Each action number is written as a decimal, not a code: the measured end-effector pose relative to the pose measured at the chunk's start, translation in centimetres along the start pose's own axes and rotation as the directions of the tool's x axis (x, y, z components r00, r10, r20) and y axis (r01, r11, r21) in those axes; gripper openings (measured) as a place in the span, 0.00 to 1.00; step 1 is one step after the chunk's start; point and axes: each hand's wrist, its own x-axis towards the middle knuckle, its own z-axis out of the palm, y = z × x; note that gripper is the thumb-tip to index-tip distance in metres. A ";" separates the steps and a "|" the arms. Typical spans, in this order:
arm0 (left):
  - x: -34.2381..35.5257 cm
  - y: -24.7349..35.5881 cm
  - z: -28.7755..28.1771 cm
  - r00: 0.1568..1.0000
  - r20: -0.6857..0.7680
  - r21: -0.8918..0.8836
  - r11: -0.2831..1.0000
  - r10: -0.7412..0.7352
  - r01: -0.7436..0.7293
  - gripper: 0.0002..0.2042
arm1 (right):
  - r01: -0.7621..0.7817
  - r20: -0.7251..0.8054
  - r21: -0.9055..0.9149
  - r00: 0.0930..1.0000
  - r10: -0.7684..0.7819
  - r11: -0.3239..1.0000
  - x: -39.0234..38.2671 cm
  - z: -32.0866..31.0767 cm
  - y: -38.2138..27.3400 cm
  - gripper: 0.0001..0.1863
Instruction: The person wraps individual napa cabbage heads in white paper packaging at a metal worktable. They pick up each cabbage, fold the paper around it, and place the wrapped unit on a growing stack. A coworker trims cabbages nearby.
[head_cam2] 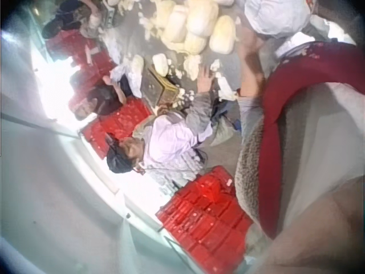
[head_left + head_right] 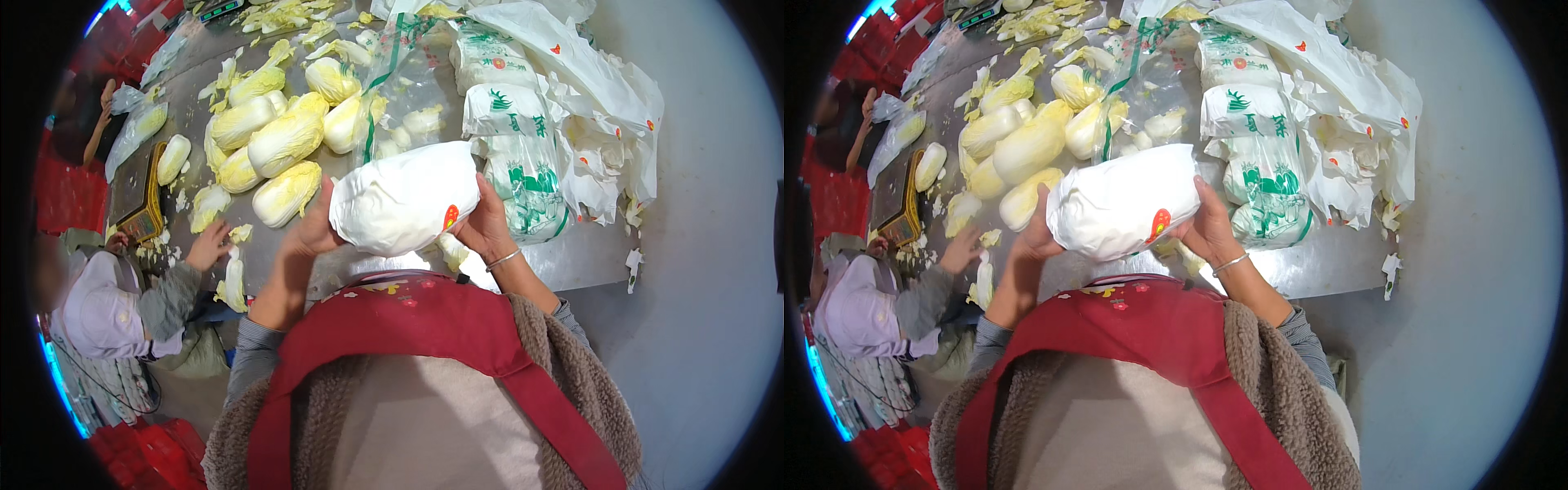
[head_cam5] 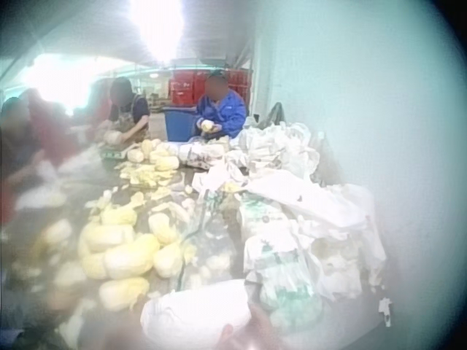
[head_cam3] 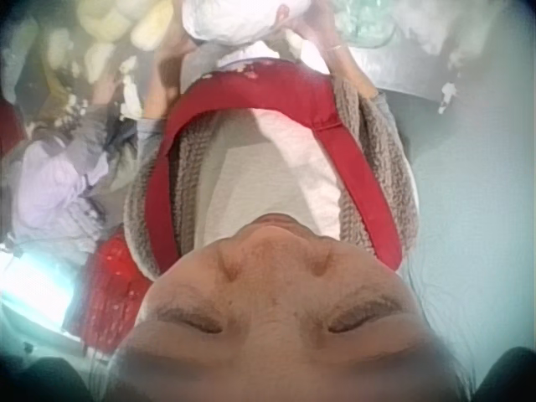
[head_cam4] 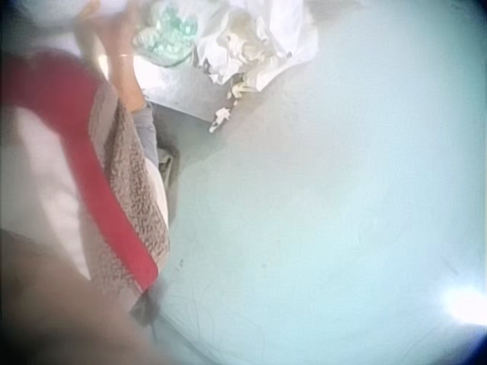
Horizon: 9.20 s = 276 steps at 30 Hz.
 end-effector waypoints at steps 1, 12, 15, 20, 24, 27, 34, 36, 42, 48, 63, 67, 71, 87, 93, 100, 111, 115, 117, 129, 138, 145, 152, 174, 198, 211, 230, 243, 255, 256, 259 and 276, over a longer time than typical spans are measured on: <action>-0.2 0.1 -1.5 0.994 0.076 -0.093 0.992 -0.083 0.090 0.40 | 0.024 -0.014 -0.189 1.000 -0.028 0.982 0.0 0.5 -0.4 0.31; 0.1 -5.7 2.3 0.907 -0.391 -0.202 0.976 -0.155 0.079 0.23 | 0.191 0.198 -0.980 0.969 -0.148 -0.062 0.5 3.2 -2.1 0.31; 0.1 -5.8 0.1 0.936 -0.249 -0.392 0.909 -0.250 0.138 0.26 | 0.048 0.051 -0.999 0.991 -0.124 -0.023 0.0 3.9 -2.6 0.34; 0.3 -5.6 -0.9 0.940 -0.248 -0.307 0.939 -0.236 0.154 0.23 | 0.501 0.617 -0.680 0.785 -0.050 -0.536 -0.1 5.6 -3.7 0.24; -0.3 -4.8 -2.8 0.947 -0.220 -0.231 0.956 -0.234 0.183 0.23 | 0.660 0.670 -0.423 0.689 0.276 -0.621 -0.4 7.1 -3.6 0.14; -2.1 -3.3 -5.4 0.969 -0.198 0.098 0.981 -0.148 0.169 0.21 | 0.747 0.774 -0.300 0.555 0.306 -0.594 -0.5 8.0 -2.6 0.13; -3.4 -3.2 -3.7 0.971 -0.174 -0.003 0.986 -0.164 0.166 0.32 | 0.227 0.272 -0.936 0.952 -0.144 -0.269 -0.4 7.2 -0.5 0.07; -3.6 -6.9 -7.3 0.990 0.132 -0.290 0.953 -0.047 0.083 0.40 | 0.196 0.204 -0.979 0.940 -0.275 -0.054 0.2 1.3 1.0 0.08; -2.0 -10.9 -0.8 0.942 -0.292 -0.044 0.986 -0.169 0.163 0.40 | -0.018 -0.153 -0.964 0.853 -0.500 0.264 1.5 -5.8 3.7 0.08; -0.7 -8.2 -1.4 0.906 -0.419 -0.342 0.935 -0.057 -0.099 0.32 | 0.227 0.140 -0.949 0.925 -0.352 0.217 0.8 2.6 5.6 0.18; -3.5 -9.3 -2.3 0.946 -0.323 -0.254 0.966 -0.032 -0.054 0.35 | 0.385 0.394 -0.871 0.919 -0.036 0.307 0.7 -3.3 0.3 0.06; -3.6 -8.9 -1.4 0.905 -0.425 -0.353 0.918 0.015 -0.181 0.38 | -0.119 -0.135 -0.307 0.988 0.081 0.944 -1.3 -4.3 3.9 0.27; -4.2 -9.0 -2.9 0.936 -0.352 -0.375 0.912 0.027 -0.168 0.35 | -0.290 -0.125 -0.517 0.956 0.264 0.805 -0.4 -0.3 8.3 0.26; -11.7 -9.8 -6.5 0.536 -0.652 0.289 0.829 0.537 -0.479 0.35 | -0.236 -0.233 -0.859 0.970 0.064 0.455 7.2 2.8 15.5 0.19; -13.5 -8.8 -6.4 0.675 -0.530 -0.189 0.704 0.514 -0.684 0.38 | -0.233 -0.176 -0.788 0.972 0.154 0.571 9.3 8.4 11.1 0.12; -15.0 -7.0 -4.3 0.562 -0.650 -0.081 0.688 0.513 -0.721 0.48 | 0.044 0.343 -0.579 0.919 0.194 0.814 8.1 22.8 7.9 0.18; -14.3 -10.7 -9.9 0.595 -0.607 0.000 0.749 0.527 -0.663 0.47 | 0.438 0.465 -0.456 0.860 -0.212 0.775 10.7 26.5 4.5 0.18; -13.1 -13.8 -12.7 0.723 -0.672 -0.503 0.618 0.161 -0.604 0.37 | 0.672 0.463 -0.453 0.739 -0.490 0.585 14.0 26.5 -2.1 0.26; -13.1 -14.5 -12.9 0.679 -0.731 -0.328 0.838 0.067 -0.435 0.34 | 0.728 0.485 -0.367 0.681 -0.549 0.579 15.1 25.2 -11.3 0.29; -5.3 -10.9 -12.0 0.303 -0.953 -0.196 0.711 0.025 -0.675 0.29 | 0.623 -0.012 -0.665 0.542 -0.841 0.411 4.2 -1.6 -44.2 0.26; -15.4 -1.7 -14.1 0.268 -0.862 0.238 0.809 0.431 -0.537 0.25 | -0.218 -0.286 -0.854 0.955 -0.077 0.473 1.7 -3.4 -4.9 0.20; -5.3 19.5 -19.5 0.470 -0.101 0.726 -0.258 0.877 0.637 0.39 | -0.210 0.023 -0.867 0.890 -0.456 -0.452 6.7 -8.2 -8.3 0.20; 3.9 19.4 -19.9 0.569 -0.664 0.241 -0.580 0.486 0.778 0.46 | -0.450 -0.006 -0.868 0.434 -0.901 -0.210 7.9 -13.5 -17.9 0.26; 21.8 -8.6 -8.4 0.923 -0.327 -0.556 0.831 -0.204 -0.013 0.32 | 0.159 0.140 -0.987 0.799 -0.585 -0.019 3.4 -7.9 -1.3 0.08; 4.1 -6.6 -0.1 0.952 -0.228 -0.148 0.959 0.203 -0.240 0.37 | 0.243 0.103 -0.945 0.858 -0.503 0.221 -3.2 0.4 2.3 0.43; -0.6 -9.8 2.1 0.968 -0.240 -0.300 0.942 0.076 -0.148 0.28 | 0.442 0.442 -0.834 0.893 0.081 -0.329 -4.2 3.7 1.1 0.15; -3.0 -7.9 0.2 0.822 -0.534 -0.280 0.876 0.199 -0.394 0.31 | -0.168 -0.322 -0.765 0.936 -0.142 0.622 0.0 -1.0 4.1 0.17; -8.3 -10.8 -6.2 0.889 -0.304 -0.578 0.676 0.341 -0.457 0.43 | 0.217 0.351 -0.419 0.934 -0.063 0.882 1.9 19.7 1.6 0.22; -8.7 -13.8 -11.8 0.826 -0.543 -0.629 0.576 0.154 -0.521 0.28 | 0.736 0.519 -0.463 0.676 -0.523 0.493 6.8 18.0 -25.4 0.32; -8.3 -11.4 -9.3 0.610 -0.793 -0.429 0.715 -0.005 -0.552 0.32 | 0.551 0.692 -0.355 0.698 -0.184 0.755 6.5 12.5 -36.6 0.32; -12.1 -11.5 -12.1 0.694 -0.632 -0.323 0.696 0.345 -0.641 0.32 | 0.853 0.112 -0.271 0.488 -0.865 0.446 1.2 7.7 -42.7 0.36; -15.1 5.1 -29.1 -0.134 -0.975 0.214 0.892 0.175 -0.397 0.31 | -0.228 -0.007 -0.544 0.964 -0.267 -0.807 4.6 -11.1 -12.2 0.35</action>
